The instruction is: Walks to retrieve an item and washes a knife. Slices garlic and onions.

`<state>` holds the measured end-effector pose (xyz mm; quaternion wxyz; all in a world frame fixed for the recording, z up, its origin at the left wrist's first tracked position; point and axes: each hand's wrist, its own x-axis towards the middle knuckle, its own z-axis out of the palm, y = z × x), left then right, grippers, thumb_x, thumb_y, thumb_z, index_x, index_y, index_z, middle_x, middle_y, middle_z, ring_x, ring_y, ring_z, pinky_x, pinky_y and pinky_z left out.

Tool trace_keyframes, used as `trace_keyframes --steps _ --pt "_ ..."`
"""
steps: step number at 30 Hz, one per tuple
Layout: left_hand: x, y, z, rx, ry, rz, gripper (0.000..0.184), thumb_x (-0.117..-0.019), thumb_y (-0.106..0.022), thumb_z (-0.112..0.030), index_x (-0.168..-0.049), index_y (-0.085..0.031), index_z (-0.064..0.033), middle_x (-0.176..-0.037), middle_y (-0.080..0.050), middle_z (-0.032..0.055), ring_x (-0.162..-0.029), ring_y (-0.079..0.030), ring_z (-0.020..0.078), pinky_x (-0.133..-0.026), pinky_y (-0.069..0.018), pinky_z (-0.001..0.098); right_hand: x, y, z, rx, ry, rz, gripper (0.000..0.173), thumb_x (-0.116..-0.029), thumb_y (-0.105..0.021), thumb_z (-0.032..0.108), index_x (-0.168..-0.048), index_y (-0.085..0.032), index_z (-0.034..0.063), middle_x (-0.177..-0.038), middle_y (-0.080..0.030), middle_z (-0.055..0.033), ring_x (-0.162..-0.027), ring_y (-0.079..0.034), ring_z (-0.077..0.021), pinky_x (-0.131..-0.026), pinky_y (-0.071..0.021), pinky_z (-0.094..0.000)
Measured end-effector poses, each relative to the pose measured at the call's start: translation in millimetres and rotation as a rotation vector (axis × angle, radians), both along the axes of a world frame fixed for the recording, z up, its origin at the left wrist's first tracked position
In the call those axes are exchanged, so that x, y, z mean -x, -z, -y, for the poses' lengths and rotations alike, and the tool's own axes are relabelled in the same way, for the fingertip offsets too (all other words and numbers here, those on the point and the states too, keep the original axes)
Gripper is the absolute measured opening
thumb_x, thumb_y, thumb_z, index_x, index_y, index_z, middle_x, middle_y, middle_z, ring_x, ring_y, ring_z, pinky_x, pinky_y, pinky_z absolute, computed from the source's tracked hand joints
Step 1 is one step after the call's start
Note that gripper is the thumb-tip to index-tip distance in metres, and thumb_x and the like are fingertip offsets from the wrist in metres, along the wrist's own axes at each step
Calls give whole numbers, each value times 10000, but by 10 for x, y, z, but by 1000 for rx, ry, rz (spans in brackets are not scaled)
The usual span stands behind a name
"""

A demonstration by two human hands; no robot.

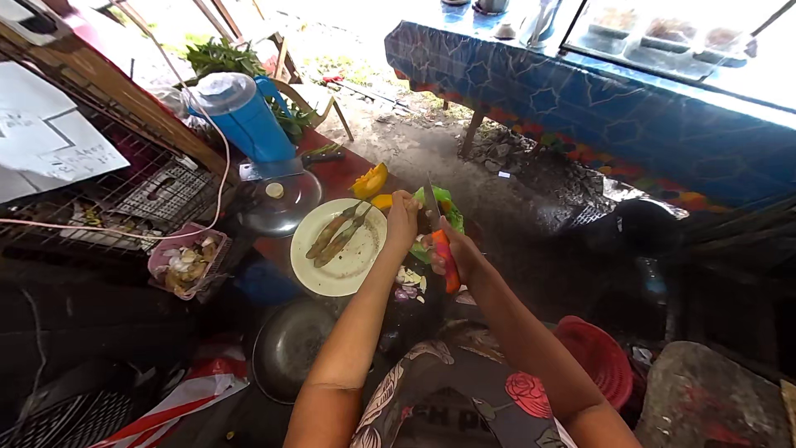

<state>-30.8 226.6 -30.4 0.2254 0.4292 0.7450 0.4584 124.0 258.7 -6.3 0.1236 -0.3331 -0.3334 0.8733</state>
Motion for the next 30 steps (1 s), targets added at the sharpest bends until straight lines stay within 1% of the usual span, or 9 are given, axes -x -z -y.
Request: trace_keyframes --steps 1,3,6,8,15,19,21,23,30 --pt "28 5 18 -7 -19 81 347 -1099 -492 -211 -1363 -422 4 -1080 -642 233 -900 -671 329 -819 -556 513 -11 4 -30 -119 -1 74 487 -1120 -222 499 -1442 -468 229 -743 -605 -49 -421 -461 -88 -395 -432 -214" --pt "54 -20 48 -31 -55 361 427 -1085 -525 -227 -1425 -353 -35 -1105 -635 174 -871 -673 222 -798 -577 412 15 10 -96 -284 -17 231 522 -1130 -247 455 -1626 -200 299 -801 -605 -58 -430 -443 -104 -401 -421 -242" --pt "28 -134 64 -72 -22 816 287 -1072 -547 -176 -1312 -400 -119 -995 -608 68 -728 -614 112 -672 -539 265 53 -26 -105 -350 -15 316 549 -1138 -264 416 -1644 -125 255 -793 -573 -68 -431 -437 -114 -406 -425 -257" --pt "-24 -159 62 -103 65 993 182 -1084 -489 -124 -1254 -425 -132 -987 -597 44 -743 -624 99 -701 -560 251 86 -47 -75 -336 -3 300 528 -1141 -259 406 -1635 -152 254 -780 -566 -67 -427 -446 -117 -402 -433 -258" --pt "-4 -14 1 -70 -31 890 266 -1103 -470 -199 -1361 -500 -139 -953 -590 18 -733 -577 75 -686 -512 226 -19 -237 -6 -401 -66 148 517 -1139 -241 384 -1639 -162 281 -810 -605 -54 -426 -456 -96 -409 -447 -233" --pt "63 -82 53 -166 109 1095 340 -1120 -396 -283 -1451 -464 -246 -944 -587 -33 -694 -569 16 -646 -506 149 -122 -62 -92 -884 -94 287 559 -1120 -348 312 -1642 -222 159 -799 -574 -78 -572 -504 -145 -553 -481 -329" --pt "64 -92 61 -211 134 1181 213 -1113 -417 -264 -1297 -511 -212 -936 -630 -25 -720 -617 29 -673 -542 162 -164 -35 -80 -1117 -155 350 595 -1110 -391 328 -1647 -226 132 -854 -647 -175 -715 -607 -255 -718 -539 -466" --pt "35 -159 67 -233 129 1237 167 -1121 -392 -236 -1195 -524 -165 -923 -634 -4 -761 -642 58 -724 -565 194 -161 1 -38 -1211 -181 340 622 -1102 -392 346 -1651 -211 117 -838 -650 -165 -726 -611 -258 -746 -539 -478" --pt "-140 -245 33 -331 -13 1250 208 -1130 -320 -226 -1156 -516 -161 -854 -589 -12 -681 -594 63 -643 -544 203 -54 51 84 -1308 -148 277 608 -1107 -367 329 -1657 -202 130 -1062 -709 -219 -863 -695 -334 -827 -556 -558"
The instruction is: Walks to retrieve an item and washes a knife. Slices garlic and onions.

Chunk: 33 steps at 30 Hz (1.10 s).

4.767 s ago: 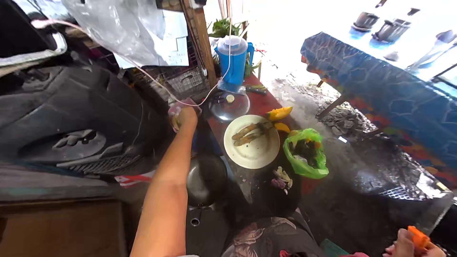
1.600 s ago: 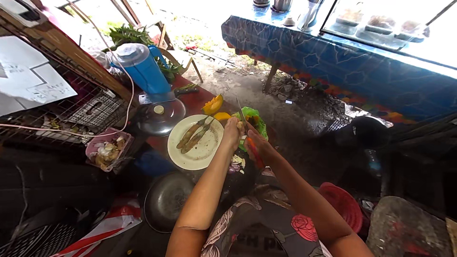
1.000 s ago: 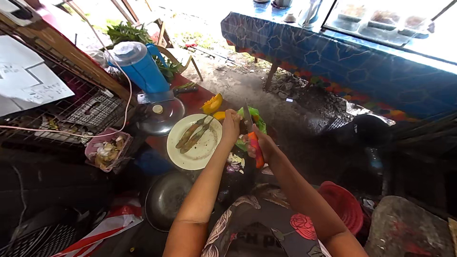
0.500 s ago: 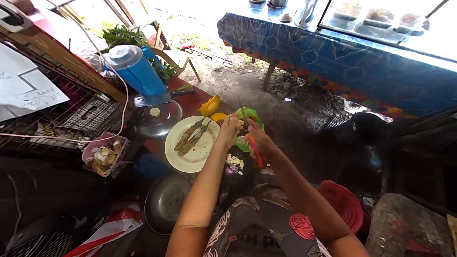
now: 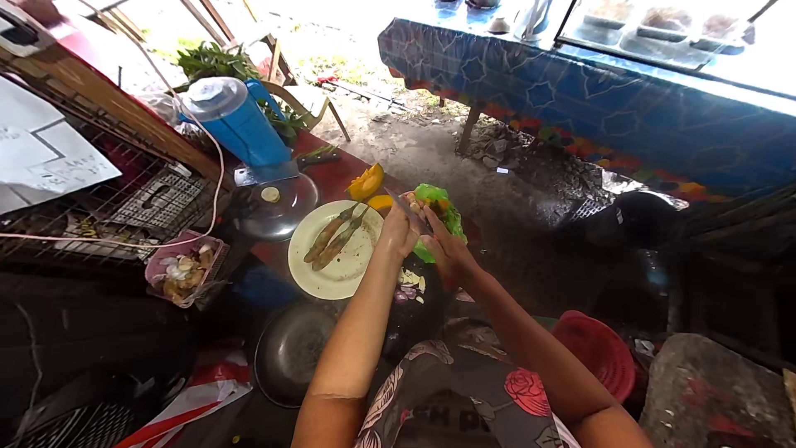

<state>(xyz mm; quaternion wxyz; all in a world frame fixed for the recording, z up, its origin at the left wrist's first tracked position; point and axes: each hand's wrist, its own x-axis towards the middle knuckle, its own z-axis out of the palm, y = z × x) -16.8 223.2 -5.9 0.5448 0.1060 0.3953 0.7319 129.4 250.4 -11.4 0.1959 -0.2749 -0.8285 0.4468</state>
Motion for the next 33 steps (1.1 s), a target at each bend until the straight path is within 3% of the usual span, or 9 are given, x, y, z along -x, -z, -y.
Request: trace_keyframes --steps 2,7,13,16,20,25,27,30,33 --pt "-77 -7 -6 14 -50 -52 154 -1122 -349 -215 -1153 -491 -166 -824 -582 -20 -663 -590 51 -613 -538 204 25 -33 -1 26 -9 60 614 -1112 -358 347 -1665 -173 157 -1205 -692 -230 -977 -703 -366 -894 -541 -588" --pt "-199 -3 3 76 -146 -266 184 -1117 -422 -243 -1276 -466 -161 -923 -579 -19 -752 -591 31 -678 -530 210 59 4 -7 -20 8 68 604 -1115 -357 361 -1663 -196 162 -1183 -700 -229 -1003 -706 -386 -898 -543 -602" --pt "-214 15 -23 93 -201 -272 157 -1091 -454 -158 -1247 -447 -140 -948 -567 -3 -784 -582 50 -705 -529 240 41 4 -30 -59 6 82 578 -1117 -361 351 -1649 -255 151 -1197 -705 -221 -1042 -707 -384 -912 -543 -602" --pt "-243 8 -32 164 -233 -349 221 -1112 -425 -194 -1314 -425 -103 -1000 -556 28 -830 -574 71 -751 -524 271 68 0 -26 -64 23 95 557 -1121 -355 344 -1641 -282 160 -1228 -695 -218 -1085 -698 -393 -931 -536 -614" --pt "-253 17 -29 233 -240 -373 195 -1121 -409 -210 -1280 -422 -96 -1002 -551 43 -827 -570 86 -754 -515 286 104 16 -55 25 8 39 561 -1123 -349 323 -1633 -280 99 -1306 -662 -236 -1140 -682 -376 -984 -521 -590" --pt "-129 94 33 168 -50 -355 240 -1123 -398 -266 -1296 -490 -129 -970 -604 18 -797 -604 78 -705 -537 267 99 -9 -141 229 -109 2 579 -1129 -313 280 -1664 -151 127 -1049 -656 -217 -815 -603 -230 -805 -528 -417" --pt "-107 107 47 184 -19 -407 278 -1124 -392 -283 -1332 -492 -129 -1014 -609 16 -837 -602 71 -739 -533 267 93 42 -150 137 -95 -3 576 -1124 -352 274 -1654 -197 111 -1014 -674 -214 -820 -639 -264 -801 -543 -455" --pt "-166 135 20 222 -98 -458 315 -1128 -388 -267 -1378 -469 -95 -1130 -605 57 -945 -598 98 -835 -526 310 119 88 -142 64 -59 3 560 -1121 -361 283 -1634 -251 87 -1300 -652 -254 -1126 -683 -378 -972 -529 -573" --pt "-184 143 -5 211 -150 -434 277 -1129 -376 -259 -1330 -478 -98 -1055 -593 41 -873 -592 86 -773 -524 288 118 58 -157 188 -91 -17 564 -1120 -348 282 -1640 -233 96 -1401 -596 -223 -1082 -676 -286 -928 -547 -483"
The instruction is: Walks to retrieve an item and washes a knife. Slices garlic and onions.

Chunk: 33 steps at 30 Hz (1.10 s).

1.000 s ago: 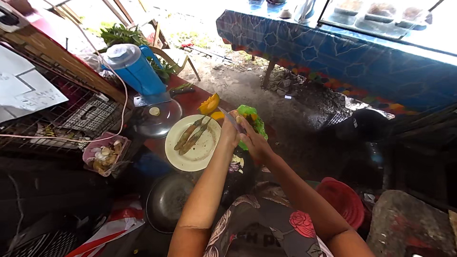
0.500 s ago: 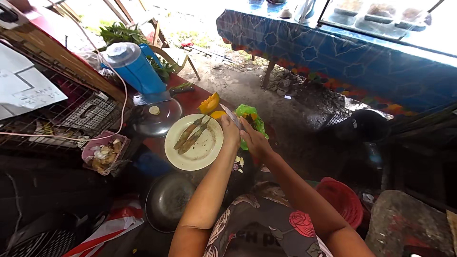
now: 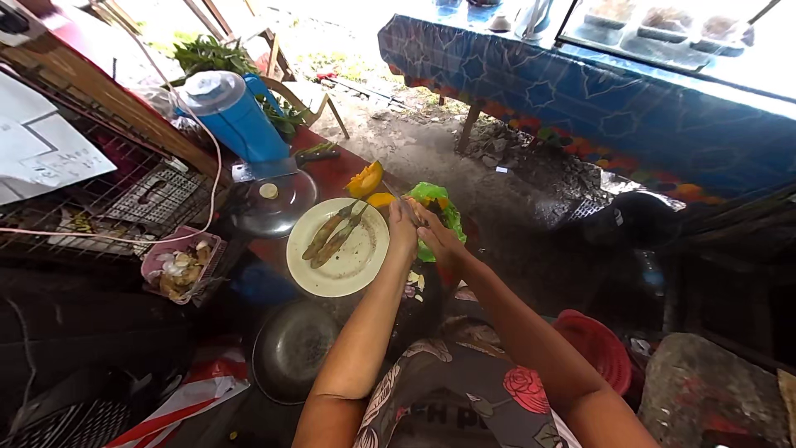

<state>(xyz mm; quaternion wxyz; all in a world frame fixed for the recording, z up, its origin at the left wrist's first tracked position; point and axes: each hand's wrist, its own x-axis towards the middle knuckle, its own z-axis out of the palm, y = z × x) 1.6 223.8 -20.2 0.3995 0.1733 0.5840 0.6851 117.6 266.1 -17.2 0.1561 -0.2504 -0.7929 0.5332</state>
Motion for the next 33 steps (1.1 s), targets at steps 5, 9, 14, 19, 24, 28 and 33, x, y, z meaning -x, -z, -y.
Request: trace_keyframes --steps 5,9,14,19,24,28,33 --pt "52 12 12 4 75 -12 208 -1125 -395 -291 -1225 -501 -142 -886 -563 -3 -662 -536 51 -590 -474 213 -56 84 -66 253 -44 -21 565 -1116 -341 310 -1660 -204 246 -810 -522 -55 -578 -447 -105 -532 -436 -292" --pt "-24 37 -20 66 -10 -50 253 -1129 -388 -267 -1289 -491 -100 -1029 -572 42 -861 -565 93 -775 -502 292 -35 118 -14 -32 7 38 555 -1122 -363 276 -1639 -247 110 -1256 -665 -240 -985 -693 -317 -901 -552 -516" --pt "-55 13 -56 118 -70 9 208 -1115 -422 -204 -1262 -474 -66 -985 -564 63 -827 -561 117 -746 -501 311 35 106 81 -202 115 124 525 -1122 -394 274 -1616 -326 108 -1057 -719 -240 -962 -709 -415 -884 -547 -608" --pt "-52 8 -30 157 -80 -6 202 -1118 -412 -233 -1237 -474 -82 -989 -561 59 -820 -558 118 -736 -493 308 101 159 129 -219 184 74 490 -1117 -410 251 -1565 -403 53 -1021 -718 -241 -906 -716 -401 -837 -563 -590" --pt "-115 69 6 146 -85 -258 310 -1120 -406 -343 -1290 -502 -102 -1044 -601 95 -825 -594 162 -718 -516 368 176 -46 168 500 350 -59 429 -1129 -303 374 -1451 -472 147 -662 -489 -52 -453 -462 -133 -443 -455 -292" --pt "-7 76 -2 15 81 -87 249 -1129 -374 -273 -1285 -498 -123 -912 -556 22 -657 -521 82 -603 -478 247 52 -139 -54 704 305 -124 386 -1126 -302 424 -1381 -467 185 -609 -435 1 -406 -419 -91 -388 -423 -240" --pt "257 26 -30 -11 179 318 243 -1132 -349 -258 -1220 -544 -143 -829 -555 -16 -593 -524 39 -557 -483 161 -106 -11 -207 244 77 43 546 -1114 -373 365 -1631 -280 218 -745 -527 -58 -534 -466 -124 -513 -453 -306"
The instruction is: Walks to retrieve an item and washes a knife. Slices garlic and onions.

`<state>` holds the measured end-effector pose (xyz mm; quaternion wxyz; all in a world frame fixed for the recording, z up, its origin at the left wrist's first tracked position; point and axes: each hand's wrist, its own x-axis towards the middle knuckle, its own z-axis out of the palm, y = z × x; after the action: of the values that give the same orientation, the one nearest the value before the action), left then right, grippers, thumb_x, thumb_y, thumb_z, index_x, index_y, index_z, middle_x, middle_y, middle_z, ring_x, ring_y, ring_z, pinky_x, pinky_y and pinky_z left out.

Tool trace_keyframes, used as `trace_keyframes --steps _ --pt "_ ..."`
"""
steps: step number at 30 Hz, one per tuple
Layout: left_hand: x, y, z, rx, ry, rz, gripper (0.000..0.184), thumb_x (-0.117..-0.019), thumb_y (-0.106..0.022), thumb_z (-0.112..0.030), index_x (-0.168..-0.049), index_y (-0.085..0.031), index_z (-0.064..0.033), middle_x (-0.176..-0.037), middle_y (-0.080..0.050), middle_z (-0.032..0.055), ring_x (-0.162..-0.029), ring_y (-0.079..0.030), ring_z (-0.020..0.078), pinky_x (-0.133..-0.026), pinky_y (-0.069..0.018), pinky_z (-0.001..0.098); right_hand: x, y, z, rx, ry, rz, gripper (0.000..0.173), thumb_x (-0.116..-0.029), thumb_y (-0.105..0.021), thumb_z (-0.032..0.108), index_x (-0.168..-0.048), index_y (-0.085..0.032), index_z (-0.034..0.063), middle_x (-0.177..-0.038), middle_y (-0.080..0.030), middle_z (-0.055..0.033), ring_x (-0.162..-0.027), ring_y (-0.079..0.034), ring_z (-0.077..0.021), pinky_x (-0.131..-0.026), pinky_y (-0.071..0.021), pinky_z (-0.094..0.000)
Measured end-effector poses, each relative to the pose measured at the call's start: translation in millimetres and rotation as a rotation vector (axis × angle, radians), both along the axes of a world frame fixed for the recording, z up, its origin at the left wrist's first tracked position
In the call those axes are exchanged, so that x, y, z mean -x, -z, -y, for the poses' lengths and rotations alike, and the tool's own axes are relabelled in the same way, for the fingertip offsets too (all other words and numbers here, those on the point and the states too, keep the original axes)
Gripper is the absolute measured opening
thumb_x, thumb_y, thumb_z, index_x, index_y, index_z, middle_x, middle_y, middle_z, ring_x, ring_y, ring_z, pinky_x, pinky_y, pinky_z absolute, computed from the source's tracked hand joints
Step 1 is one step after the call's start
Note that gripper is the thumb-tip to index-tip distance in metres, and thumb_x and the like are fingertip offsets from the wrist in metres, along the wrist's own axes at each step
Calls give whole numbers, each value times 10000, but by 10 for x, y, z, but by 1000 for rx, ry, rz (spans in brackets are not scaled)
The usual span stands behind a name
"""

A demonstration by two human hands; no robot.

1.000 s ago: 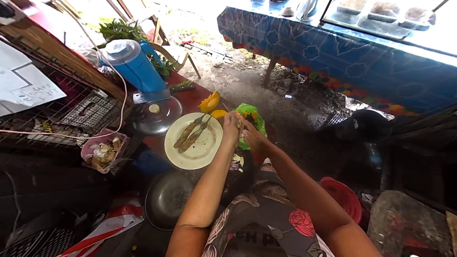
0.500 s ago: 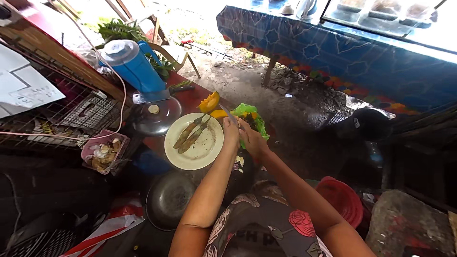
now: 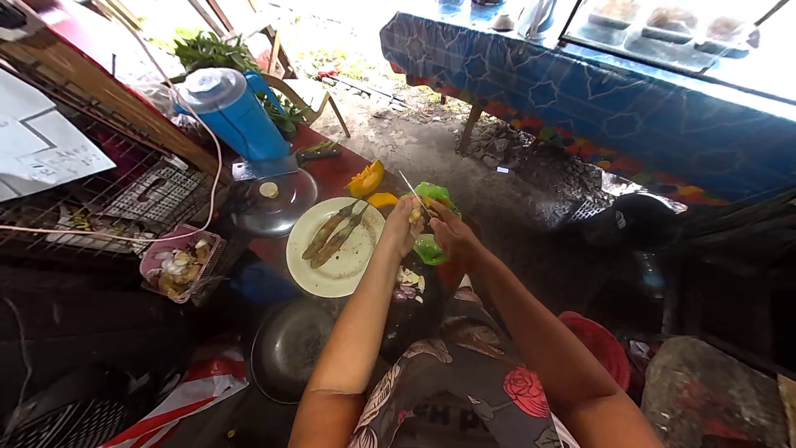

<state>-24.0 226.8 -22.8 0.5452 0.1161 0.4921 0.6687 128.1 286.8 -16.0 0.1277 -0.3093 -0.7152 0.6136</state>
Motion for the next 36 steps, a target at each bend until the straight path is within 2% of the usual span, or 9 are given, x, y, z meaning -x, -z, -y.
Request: trace_keyframes --steps 3,9,15,20,23,24,28,32,36 --pt "-6 -32 -18 1 -38 16 158 -1114 -414 -217 -1189 -532 -144 -832 -565 -6 -594 -531 45 -551 -488 168 7 44 15 -148 -56 15 600 -1120 -394 315 -1660 -185 158 -881 -634 -168 -677 -552 -199 -667 -514 -394" --pt "-114 -57 -19 51 -95 -75 175 -1115 -424 -233 -1245 -508 -152 -874 -597 9 -597 -548 47 -506 -470 178 87 42 97 -344 -49 75 584 -1122 -415 294 -1648 -238 112 -1049 -705 -268 -914 -700 -383 -886 -541 -569" --pt "-55 -93 11 35 3 -37 154 -1116 -403 -223 -1139 -536 -148 -756 -559 -2 -489 -459 32 -438 -407 154 6 65 35 -154 -139 1 589 -1130 -324 303 -1670 -136 162 -1356 -603 -220 -897 -633 -214 -821 -540 -406" --pt "-146 -72 16 64 -63 -228 214 -1127 -392 -276 -1229 -523 -142 -834 -575 1 -574 -499 43 -507 -432 184 44 62 38 -258 -119 19 599 -1127 -379 279 -1660 -168 103 -1240 -669 -268 -1044 -696 -338 -951 -537 -516" --pt "-140 -77 38 -34 -64 -375 202 -1128 -371 -282 -1185 -522 -160 -814 -548 -17 -548 -465 35 -502 -420 175 52 83 27 140 -99 -175 584 -1105 -318 399 -1660 -192 266 -782 -548 -33 -522 -482 -91 -476 -458 -242" --pt "-99 -105 58 -49 -22 -397 214 -1128 -351 -270 -1181 -532 -169 -789 -542 -21 -514 -430 26 -478 -388 162 21 79 3 301 -134 -245 588 -1093 -331 438 -1650 -192 314 -719 -519 12 -470 -459 -63 -430 -443 -207" --pt "0 -239 114 -79 79 -306 212 -1123 -363 -231 -1167 -557 -156 -734 -525 -24 -461 -382 11 -427 -341 137 -42 -27 -38 174 -192 -169 598 -1100 -358 360 -1663 -179 271 -708 -496 21 -529 -448 -52 -487 -408 -207" --pt "-79 -176 69 -43 -60 -354 214 -1121 -387 -243 -1132 -571 -135 -750 -565 -17 -494 -432 15 -449 -378 152 18 -49 3 -204 -173 -48 565 -1123 -361 281 -1653 -226 141 -925 -635 -138 -704 -556 -174 -682 -513 -367" --pt "-203 -125 44 -25 -198 -667 283 -1134 -341 -214 -1221 -537 -29 -1039 -618 72 -852 -605 89 -776 -529 295 95 -35 74 -203 -103 -67 567 -1125 -320 308 -1650 -224 115 -929 -619 -152 -669 -527 -179 -641 -497 -363"
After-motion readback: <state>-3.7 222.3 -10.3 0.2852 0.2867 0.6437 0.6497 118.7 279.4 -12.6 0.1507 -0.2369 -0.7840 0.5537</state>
